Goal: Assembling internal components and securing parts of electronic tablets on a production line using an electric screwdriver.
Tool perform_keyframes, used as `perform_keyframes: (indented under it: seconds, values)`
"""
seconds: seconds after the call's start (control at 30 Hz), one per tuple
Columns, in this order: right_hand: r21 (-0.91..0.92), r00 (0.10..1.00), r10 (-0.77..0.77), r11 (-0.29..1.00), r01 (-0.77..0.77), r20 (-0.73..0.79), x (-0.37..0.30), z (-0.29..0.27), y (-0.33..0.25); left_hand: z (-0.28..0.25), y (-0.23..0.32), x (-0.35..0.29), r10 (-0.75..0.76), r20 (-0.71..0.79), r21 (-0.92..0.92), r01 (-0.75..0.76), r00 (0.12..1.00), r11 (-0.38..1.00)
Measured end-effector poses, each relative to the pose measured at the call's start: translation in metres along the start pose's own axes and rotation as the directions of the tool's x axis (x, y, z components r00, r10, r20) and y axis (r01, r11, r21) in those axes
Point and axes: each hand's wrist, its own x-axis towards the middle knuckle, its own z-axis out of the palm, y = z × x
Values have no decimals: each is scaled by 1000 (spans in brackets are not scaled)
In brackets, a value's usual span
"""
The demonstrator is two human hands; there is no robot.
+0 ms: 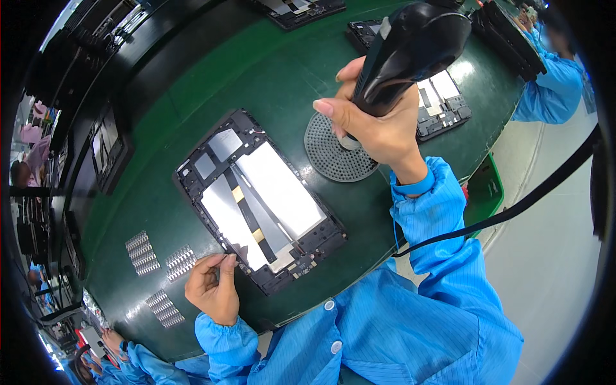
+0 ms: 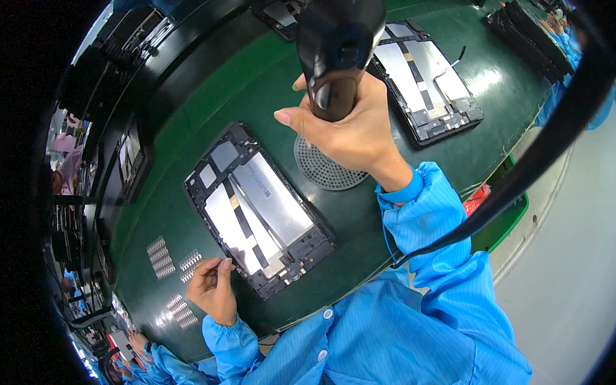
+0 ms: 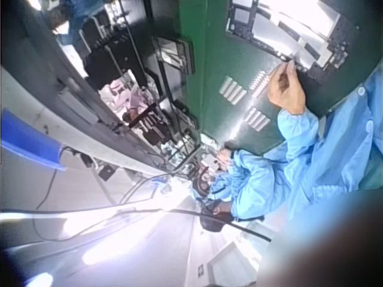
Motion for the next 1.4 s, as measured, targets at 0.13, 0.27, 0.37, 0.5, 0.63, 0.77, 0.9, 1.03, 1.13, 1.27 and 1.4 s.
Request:
perform_keyframes:
  seconds: [0.13, 0.27, 0.37, 0.5, 0.63, 0.77, 0.9, 1.03, 1.13, 1.27, 1.4]
  values:
    - [94, 975, 216, 973, -212, -45, 0, 9, -12, -6, 1, -1, -175, -7, -153, 172, 984, 973]
    - [80, 996, -8, 997, 15, -89, -5, -2, -20, -10, -4, 27, -216, 111, -236, 237, 970, 942]
    - [235, 993, -102, 968, 84, 64, 2, 24, -33, -21, -10, 43, -203, 135, -327, 237, 970, 915]
    - [233, 977, -72, 972, 23, 201, 4, 66, -45, -26, -9, 62, -234, 143, -352, 271, 962, 896]
    - [351, 959, -27, 933, -76, 280, 1, 109, -54, -19, -7, 75, -266, 221, -283, 322, 938, 903]
    - [356, 947, -35, 930, -86, 320, -1, 143, -52, -10, -21, 82, -234, 215, -306, 293, 948, 906]
    - [243, 899, -106, 970, 0, 424, 1, 167, -47, -6, -36, 86, -138, 153, -212, 169, 979, 962]
    - [231, 904, -113, 973, 17, 412, -1, 187, -34, -3, -37, 85, -112, 124, -229, 138, 986, 964]
    - [225, 897, -79, 974, -23, 435, -3, 194, -28, -6, -31, 85, -153, 138, -250, 184, 978, 951]
    - [303, 930, 18, 943, -138, 367, -6, 205, -27, -10, -27, 90, -250, 209, -238, 297, 945, 925]
    - [270, 927, -14, 958, -95, 375, -6, 206, -21, -12, -26, 93, -292, 243, -237, 348, 925, 907]
